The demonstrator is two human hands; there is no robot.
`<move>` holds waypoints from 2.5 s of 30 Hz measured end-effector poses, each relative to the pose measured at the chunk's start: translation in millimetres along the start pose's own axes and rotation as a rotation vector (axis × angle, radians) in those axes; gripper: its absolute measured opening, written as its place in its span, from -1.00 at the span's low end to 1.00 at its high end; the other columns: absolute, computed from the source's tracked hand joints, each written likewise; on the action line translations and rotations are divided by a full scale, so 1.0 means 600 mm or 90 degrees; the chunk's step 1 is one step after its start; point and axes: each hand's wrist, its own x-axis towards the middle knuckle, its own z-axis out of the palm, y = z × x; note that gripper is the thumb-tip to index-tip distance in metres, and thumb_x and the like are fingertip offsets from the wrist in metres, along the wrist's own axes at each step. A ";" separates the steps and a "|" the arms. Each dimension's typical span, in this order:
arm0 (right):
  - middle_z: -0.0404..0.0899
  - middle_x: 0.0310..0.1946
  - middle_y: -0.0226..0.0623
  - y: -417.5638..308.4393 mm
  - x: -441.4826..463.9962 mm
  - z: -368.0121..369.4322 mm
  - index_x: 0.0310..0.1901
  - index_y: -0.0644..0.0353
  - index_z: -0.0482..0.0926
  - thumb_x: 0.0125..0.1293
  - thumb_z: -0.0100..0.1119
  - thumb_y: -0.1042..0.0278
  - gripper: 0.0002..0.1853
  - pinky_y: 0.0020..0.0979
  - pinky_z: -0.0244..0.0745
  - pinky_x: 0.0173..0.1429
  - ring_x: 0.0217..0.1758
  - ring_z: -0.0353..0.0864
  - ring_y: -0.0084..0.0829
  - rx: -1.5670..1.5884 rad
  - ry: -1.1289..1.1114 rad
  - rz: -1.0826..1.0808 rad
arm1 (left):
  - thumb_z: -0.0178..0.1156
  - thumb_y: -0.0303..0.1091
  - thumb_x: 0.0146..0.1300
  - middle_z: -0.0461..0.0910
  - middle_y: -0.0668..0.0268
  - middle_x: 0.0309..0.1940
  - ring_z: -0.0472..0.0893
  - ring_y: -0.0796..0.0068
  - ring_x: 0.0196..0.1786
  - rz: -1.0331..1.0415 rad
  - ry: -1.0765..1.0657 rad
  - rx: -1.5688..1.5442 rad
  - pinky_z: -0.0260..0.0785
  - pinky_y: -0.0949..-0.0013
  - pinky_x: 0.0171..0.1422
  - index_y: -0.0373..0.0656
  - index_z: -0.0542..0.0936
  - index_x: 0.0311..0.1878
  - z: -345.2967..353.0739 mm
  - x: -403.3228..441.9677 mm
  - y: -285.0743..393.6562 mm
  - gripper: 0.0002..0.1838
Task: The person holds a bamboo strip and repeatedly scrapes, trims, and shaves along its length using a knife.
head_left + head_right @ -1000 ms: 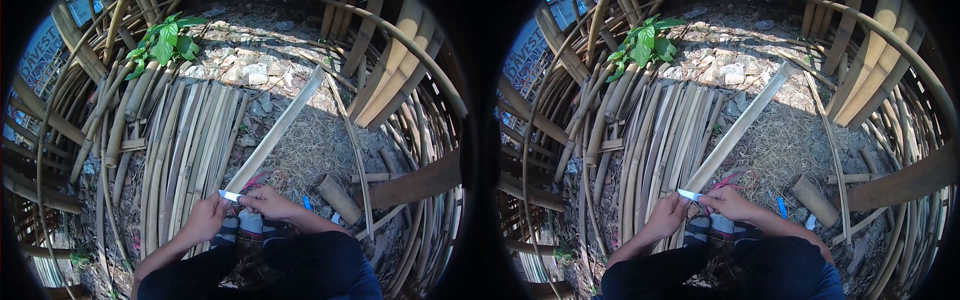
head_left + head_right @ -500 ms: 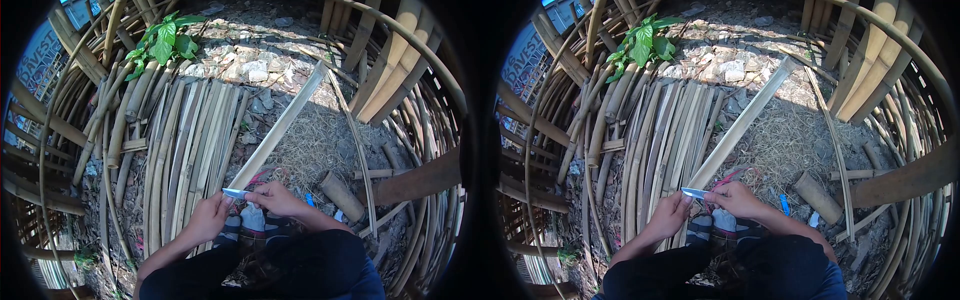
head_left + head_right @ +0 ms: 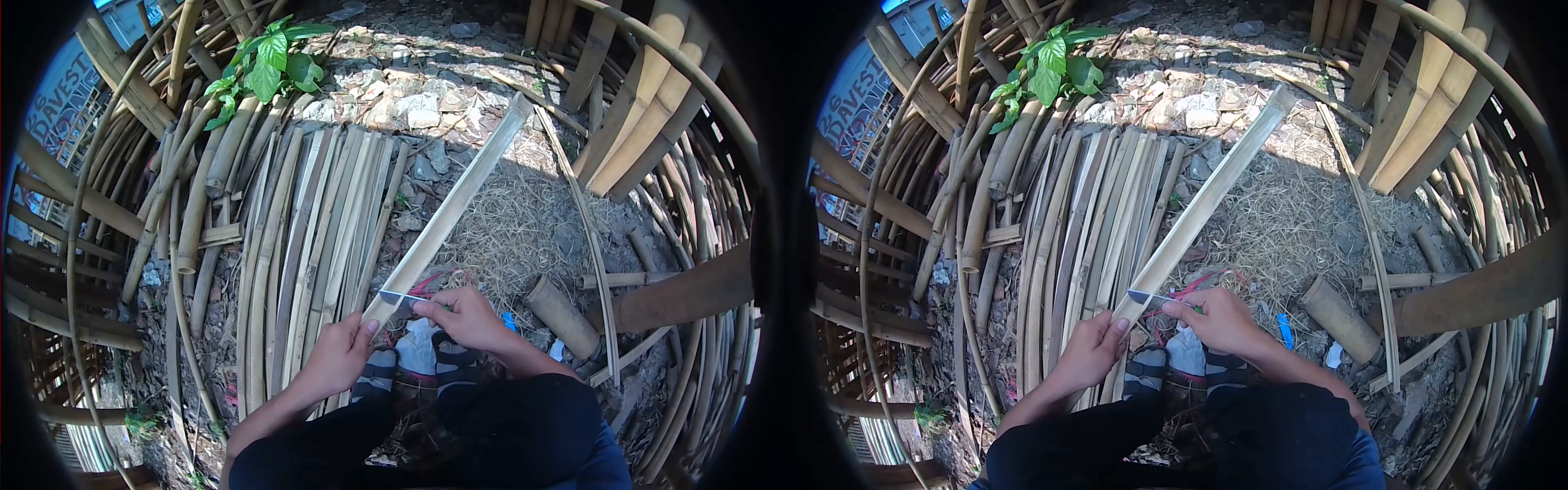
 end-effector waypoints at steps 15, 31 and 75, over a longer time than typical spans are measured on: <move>0.46 -0.59 -0.56 0.017 -0.001 0.034 -0.40 0.22 0.60 0.55 0.10 0.03 -0.56 -0.54 0.23 -0.42 -0.52 0.34 -0.72 0.154 -0.185 -0.095 | -0.03 -0.15 0.60 0.41 0.45 -0.65 0.36 0.65 -0.61 -0.048 -0.034 -0.131 0.22 0.44 -0.50 -0.24 0.51 -0.34 0.005 -0.012 -0.007 -0.59; 0.41 -0.70 -0.57 0.001 -0.015 0.011 -0.48 0.23 0.67 0.45 0.27 0.05 -0.57 -0.51 0.13 -0.50 -0.58 0.27 -0.75 0.109 -0.044 -0.060 | -0.02 -0.06 0.60 0.39 0.47 -0.67 0.32 0.69 -0.68 -0.007 -0.021 -0.092 0.14 0.53 -0.59 -0.21 0.50 -0.32 0.003 -0.016 -0.005 -0.57; 0.49 -0.67 -0.51 0.020 0.004 -0.030 -0.47 0.28 0.68 0.43 0.28 0.03 -0.55 -0.53 0.21 -0.49 -0.59 0.35 -0.72 0.192 -0.033 -0.027 | -0.01 -0.10 0.59 0.40 0.42 -0.69 0.35 0.67 -0.70 -0.082 -0.028 -0.070 0.17 0.50 -0.60 -0.24 0.50 -0.32 0.002 -0.032 -0.002 -0.58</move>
